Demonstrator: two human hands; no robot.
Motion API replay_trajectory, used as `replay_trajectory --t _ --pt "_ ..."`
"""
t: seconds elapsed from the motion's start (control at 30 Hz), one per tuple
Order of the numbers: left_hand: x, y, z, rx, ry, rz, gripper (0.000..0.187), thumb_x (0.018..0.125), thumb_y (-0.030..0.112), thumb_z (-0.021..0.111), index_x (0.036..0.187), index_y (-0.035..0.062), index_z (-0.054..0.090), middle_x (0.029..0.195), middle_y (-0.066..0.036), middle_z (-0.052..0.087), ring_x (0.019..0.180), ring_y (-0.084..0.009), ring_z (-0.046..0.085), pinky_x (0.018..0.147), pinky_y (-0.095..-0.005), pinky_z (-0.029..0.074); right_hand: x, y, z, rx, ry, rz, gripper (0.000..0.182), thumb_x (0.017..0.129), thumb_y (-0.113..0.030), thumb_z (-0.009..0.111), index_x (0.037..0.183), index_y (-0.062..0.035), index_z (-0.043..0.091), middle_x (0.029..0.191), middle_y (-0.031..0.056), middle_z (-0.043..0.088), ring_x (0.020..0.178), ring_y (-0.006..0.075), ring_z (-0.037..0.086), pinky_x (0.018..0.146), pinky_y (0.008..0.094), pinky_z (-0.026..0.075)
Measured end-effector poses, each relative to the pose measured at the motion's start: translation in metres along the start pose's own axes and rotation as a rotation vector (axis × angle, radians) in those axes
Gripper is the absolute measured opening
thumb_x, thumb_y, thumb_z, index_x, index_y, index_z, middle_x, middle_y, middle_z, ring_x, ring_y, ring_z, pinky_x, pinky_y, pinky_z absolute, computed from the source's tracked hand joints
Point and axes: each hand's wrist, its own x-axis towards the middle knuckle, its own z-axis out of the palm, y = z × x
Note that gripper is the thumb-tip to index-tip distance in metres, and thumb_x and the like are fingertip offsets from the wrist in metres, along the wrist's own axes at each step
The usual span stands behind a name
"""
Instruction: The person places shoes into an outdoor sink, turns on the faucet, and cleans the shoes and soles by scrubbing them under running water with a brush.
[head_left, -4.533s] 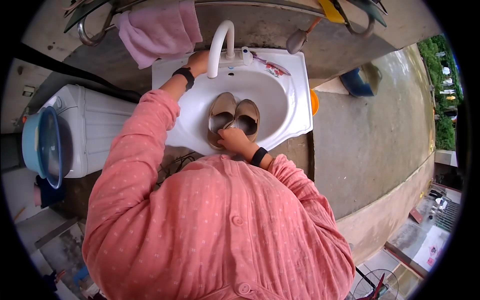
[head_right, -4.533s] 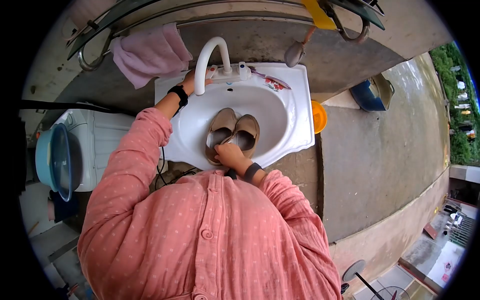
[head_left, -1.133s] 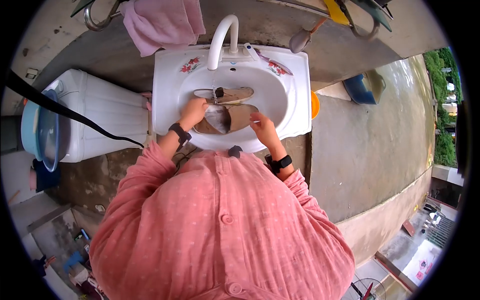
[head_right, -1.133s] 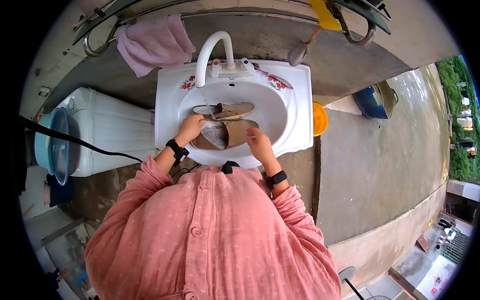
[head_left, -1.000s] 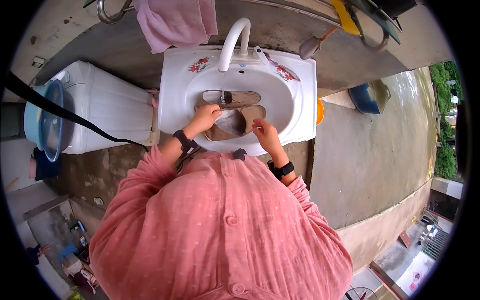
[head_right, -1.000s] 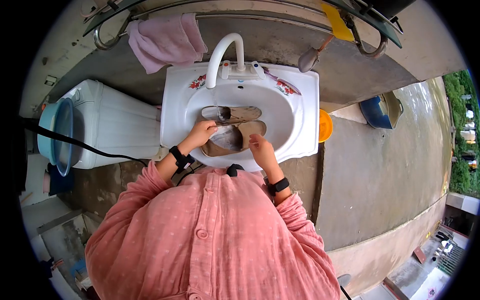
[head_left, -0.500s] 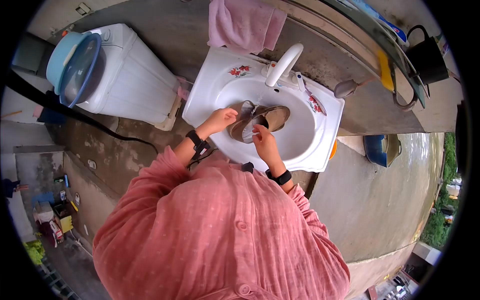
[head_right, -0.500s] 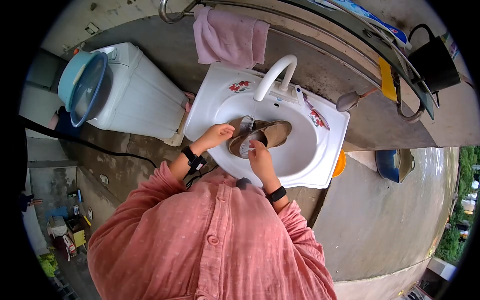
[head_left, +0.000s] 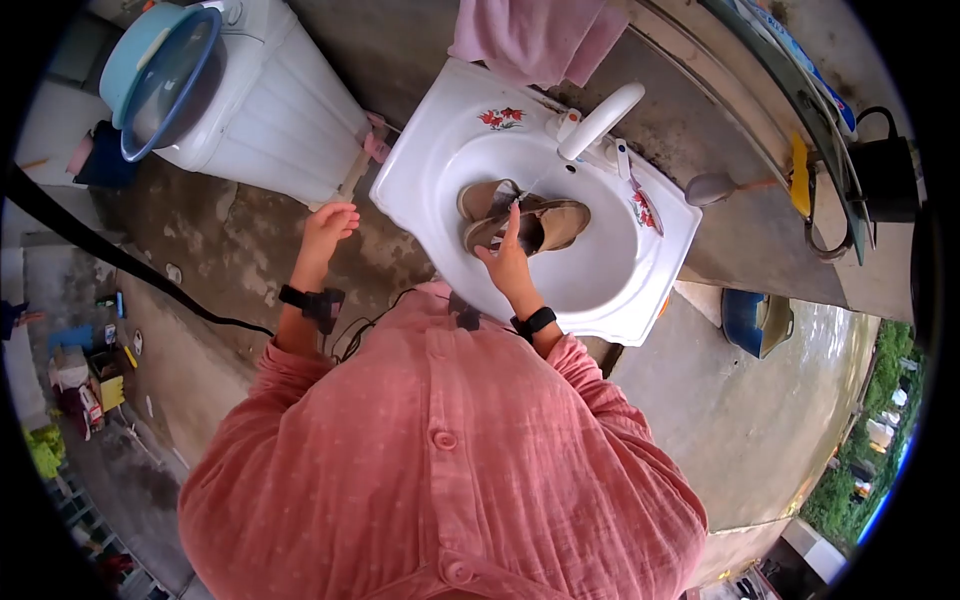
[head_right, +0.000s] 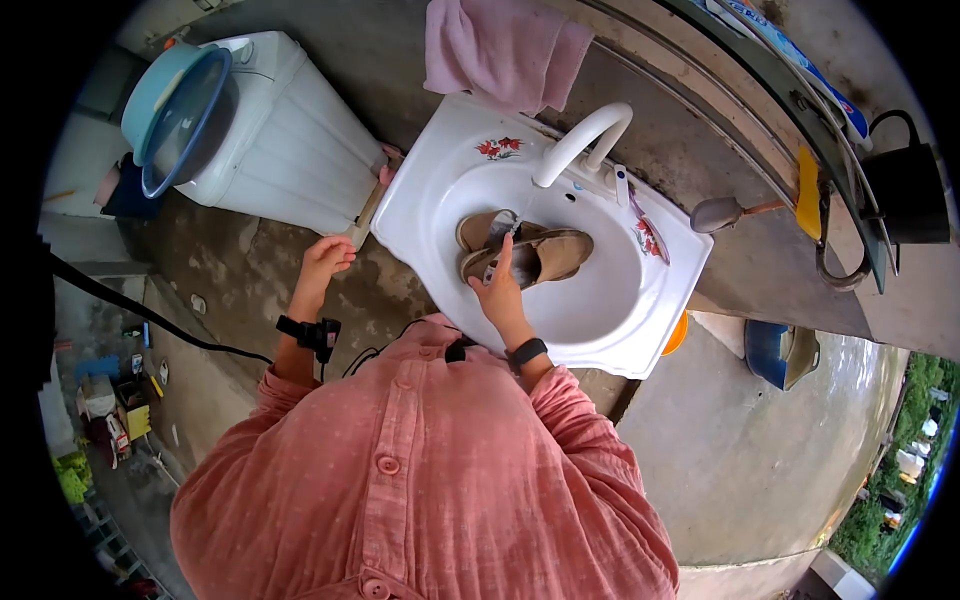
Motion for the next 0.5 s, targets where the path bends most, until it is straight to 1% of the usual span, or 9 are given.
replay_trajectory --t 0.07,0.1,0.17,0.2,0.3,0.33,0.4,0.43,0.5 --pt "-0.002 0.003 0.025 0.019 -0.099 0.006 0.019 0.086 0.014 0.050 0.100 0.0018 0.056 0.090 -0.006 0.060 0.082 -0.0128 0.057 0.073 -0.0242 0.045 0.011 -0.005 -0.003 0.009 -0.082 0.069 0.081 0.069 -0.005 0.056 0.135 -0.0051 0.009 0.079 0.0287 0.056 0.073 0.0429 0.056 0.065 0.0475 0.044" --pt "-0.002 0.004 0.036 0.028 -0.149 0.007 0.018 0.087 0.014 0.050 0.099 0.0017 0.056 0.090 -0.006 0.060 0.081 -0.0128 0.058 0.073 -0.0243 0.045 0.014 -0.005 -0.002 0.008 -0.078 0.068 0.081 0.069 -0.005 0.056 0.135 -0.0051 0.009 0.079 0.0287 0.056 0.073 0.0429 0.056 0.065 0.0475 0.044" --pt "0.005 0.009 0.054 0.041 -0.222 0.047 0.018 0.087 0.012 0.049 0.099 0.0012 0.056 0.089 -0.006 0.060 0.081 -0.0128 0.058 0.073 -0.0242 0.045 0.019 -0.005 -0.002 -0.178 0.025 0.006 0.067 0.068 -0.002 0.050 0.130 -0.0054 0.024 0.066 0.0248 0.056 0.061 0.0421 0.055 0.060 0.0487 0.043" --pt "0.008 0.010 0.063 0.041 -0.252 0.061 0.017 0.087 0.012 0.049 0.099 0.0010 0.056 0.089 -0.006 0.060 0.081 -0.0128 0.058 0.073 -0.0241 0.045 0.019 -0.007 -0.005 -0.181 0.030 0.014 0.067 0.068 -0.002 0.050 0.130 -0.0054 0.024 0.066 0.0248 0.056 0.061 0.0421 0.055 0.060 0.0487 0.043" --pt "0.019 0.011 0.082 0.078 -0.319 0.142 0.017 0.085 0.010 0.051 0.097 -0.0004 0.056 0.086 -0.007 0.062 0.078 -0.0129 0.059 0.069 -0.0237 0.045 0.014 -0.034 -0.029 -0.156 0.113 0.119 0.044 0.067 -0.002 0.047 0.111 -0.0056 0.043 0.063 0.0236 0.056 0.061 0.0412 0.055 0.061 0.0497 0.043" --pt "0.022 0.007 0.087 0.079 -0.325 0.138 0.017 0.085 0.010 0.051 0.097 -0.0004 0.056 0.086 -0.007 0.062 0.078 -0.0129 0.059 0.069 -0.0237 0.045 0.011 -0.030 -0.032 -0.156 0.115 0.126 0.044 0.067 -0.002 0.047 0.111 -0.0056 0.043 0.063 0.0236 0.056 0.061 0.0412 0.055 0.061 0.0497 0.043" --pt "0.030 0.005 0.099 0.205 -0.379 0.246 0.018 0.084 0.008 0.050 0.098 -0.0018 0.055 0.085 -0.009 0.062 0.077 -0.0149 0.060 0.070 -0.0256 0.046 0.007 -0.027 -0.038 -0.196 0.139 0.074 0.038 0.067 -0.002 0.047 0.105 -0.0054 0.048 0.064 0.0232 0.057 0.063 0.0410 0.056 0.062 0.0488 0.043" --pt "0.030 0.007 0.107 0.206 -0.392 0.251 0.018 0.084 0.008 0.050 0.098 -0.0018 0.055 0.085 -0.009 0.062 0.077 -0.0149 0.060 0.070 -0.0256 0.046 0.005 -0.027 -0.040 -0.197 0.164 0.078 0.030 0.067 -0.002 0.047 0.096 -0.0051 0.052 0.065 0.0225 0.057 0.064 0.0405 0.056 0.063 0.0477 0.044" --pt "0.029 0.012 0.128 0.477 -0.476 0.322 0.019 0.080 0.003 0.049 0.098 -0.0014 0.055 0.093 -0.011 0.062 0.083 -0.0198 0.060 0.075 -0.0296 0.046 -0.002 -0.030 -0.048 -0.179 0.200 0.063 0.027 0.068 -0.002 0.047 0.094 -0.0049 0.053 0.066 0.0223 0.057 0.065 0.0402 0.056 0.063 0.0472 0.044"
